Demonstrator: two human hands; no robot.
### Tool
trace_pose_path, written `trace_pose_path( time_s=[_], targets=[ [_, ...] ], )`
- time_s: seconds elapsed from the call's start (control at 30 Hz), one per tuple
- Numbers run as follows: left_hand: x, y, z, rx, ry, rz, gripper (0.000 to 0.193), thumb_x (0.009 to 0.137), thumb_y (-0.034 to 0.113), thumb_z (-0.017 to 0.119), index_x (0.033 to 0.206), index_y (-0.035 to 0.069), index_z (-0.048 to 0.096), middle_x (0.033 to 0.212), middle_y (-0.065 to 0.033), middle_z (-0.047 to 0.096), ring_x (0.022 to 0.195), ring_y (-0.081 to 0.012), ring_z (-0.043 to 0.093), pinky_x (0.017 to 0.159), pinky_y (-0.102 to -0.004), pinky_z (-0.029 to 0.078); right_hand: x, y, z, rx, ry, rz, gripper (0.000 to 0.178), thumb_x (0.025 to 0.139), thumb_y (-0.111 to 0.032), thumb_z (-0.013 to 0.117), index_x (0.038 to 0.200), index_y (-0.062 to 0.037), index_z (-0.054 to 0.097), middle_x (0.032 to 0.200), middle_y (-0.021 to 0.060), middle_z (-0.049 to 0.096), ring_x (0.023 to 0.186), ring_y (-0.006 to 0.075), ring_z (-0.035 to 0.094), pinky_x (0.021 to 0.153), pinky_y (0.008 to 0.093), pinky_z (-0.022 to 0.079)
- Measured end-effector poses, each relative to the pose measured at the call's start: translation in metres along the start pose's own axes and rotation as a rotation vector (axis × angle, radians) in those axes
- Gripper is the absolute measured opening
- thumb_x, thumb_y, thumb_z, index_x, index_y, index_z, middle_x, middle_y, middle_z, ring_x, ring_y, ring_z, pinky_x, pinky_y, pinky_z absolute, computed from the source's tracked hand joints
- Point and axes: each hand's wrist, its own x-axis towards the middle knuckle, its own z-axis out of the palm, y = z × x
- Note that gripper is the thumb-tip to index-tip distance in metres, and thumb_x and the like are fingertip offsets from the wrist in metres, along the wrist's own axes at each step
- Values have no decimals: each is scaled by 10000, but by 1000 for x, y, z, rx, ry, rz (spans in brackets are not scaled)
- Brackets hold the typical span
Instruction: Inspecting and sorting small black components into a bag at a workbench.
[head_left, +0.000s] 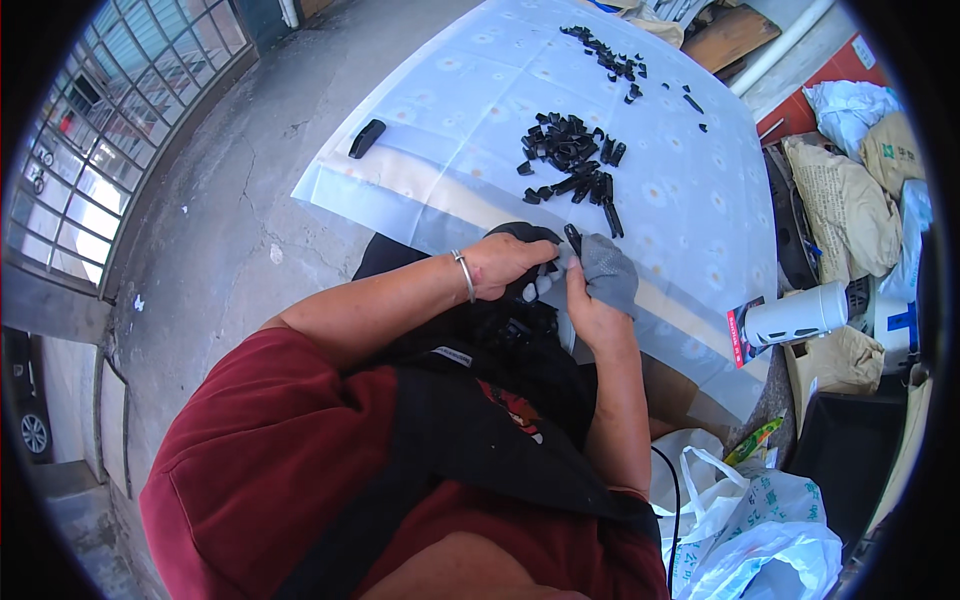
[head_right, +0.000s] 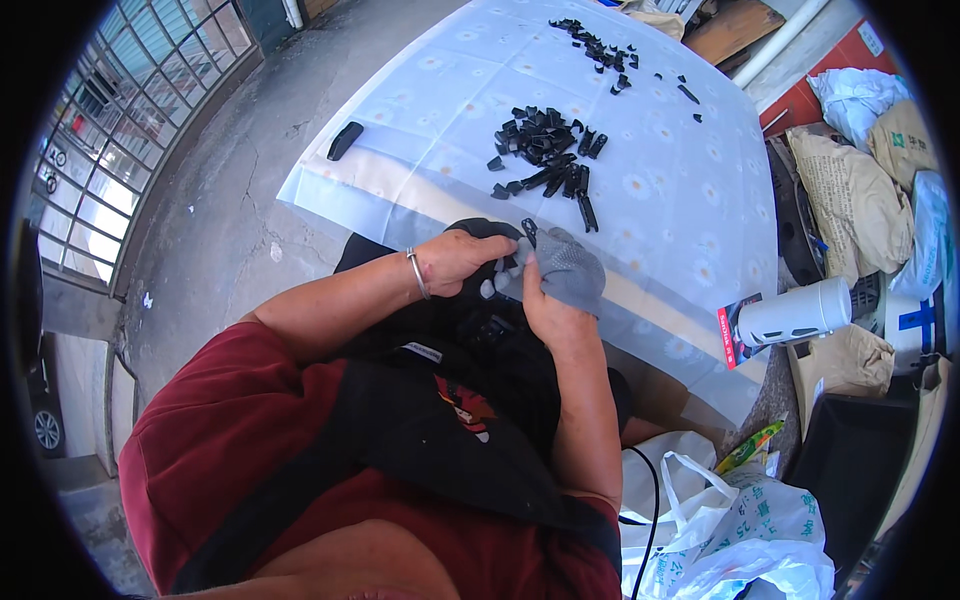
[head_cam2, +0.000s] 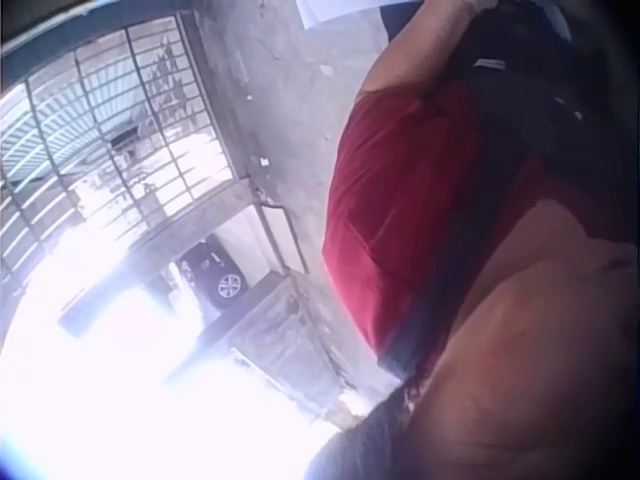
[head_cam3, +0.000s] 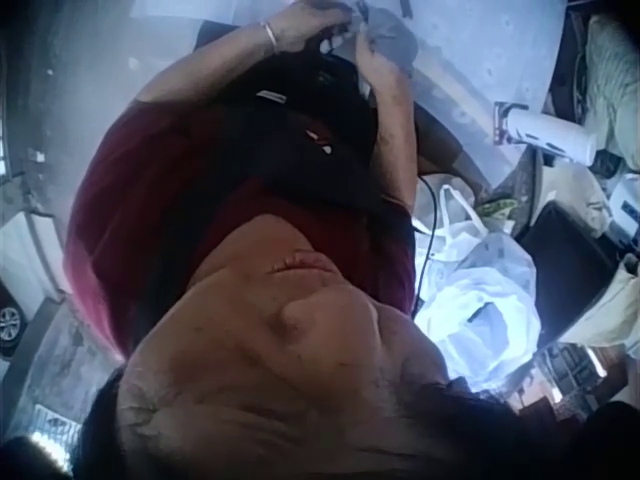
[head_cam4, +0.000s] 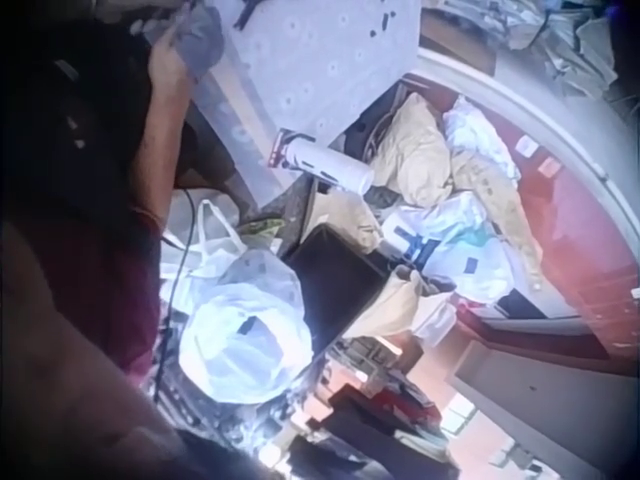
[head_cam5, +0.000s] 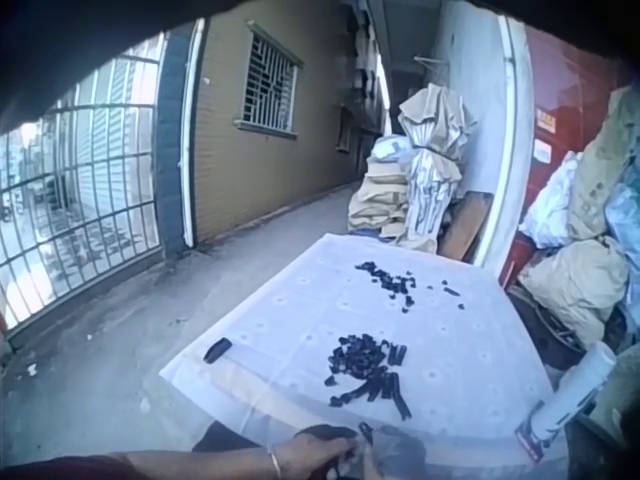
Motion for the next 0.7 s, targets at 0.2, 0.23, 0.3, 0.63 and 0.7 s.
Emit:
trace_pose_path(
  time_s=[0.2,0.23,0.3,0.63,0.7],
  targets=[
    [-3,-7,4,-138,-30,100,256,761,168,634,934,-18,601,921,-66,601,806,-126,560,678,-249,446,-1,-12,-3,121,-106,194,223,769,-193,572,892,-9,598,859,160,599,809,335,561,725,406,431],
    [-9,-2,7,-135,-22,115,250,757,158,639,931,-17,603,914,-65,602,804,-122,558,670,-251,448,-3,-10,-2,121,-72,152,226,759,-200,584,892,-19,602,860,155,601,806,330,563,722,403,432],
    [-23,9,12,-96,-7,109,248,753,162,643,916,-21,606,892,-62,603,783,-117,557,647,-249,442,-5,-9,-2,122,-40,111,230,749,-208,596,892,-28,606,862,151,602,804,325,565,718,401,433],
    [-32,19,13,461,108,-87,394,818,364,566,846,-28,605,759,-66,578,672,-110,498,596,-254,421,-13,-11,1,122,-155,162,203,731,-205,608,837,-31,600,771,142,587,720,325,555,649,404,429],
    [-13,-1,3,506,52,150,419,844,393,506,867,-14,599,746,-68,574,667,-121,498,608,-264,425,-13,-13,2,227,-144,209,198,741,-203,600,834,-29,597,762,142,584,714,328,552,643,399,430]
  ],
)
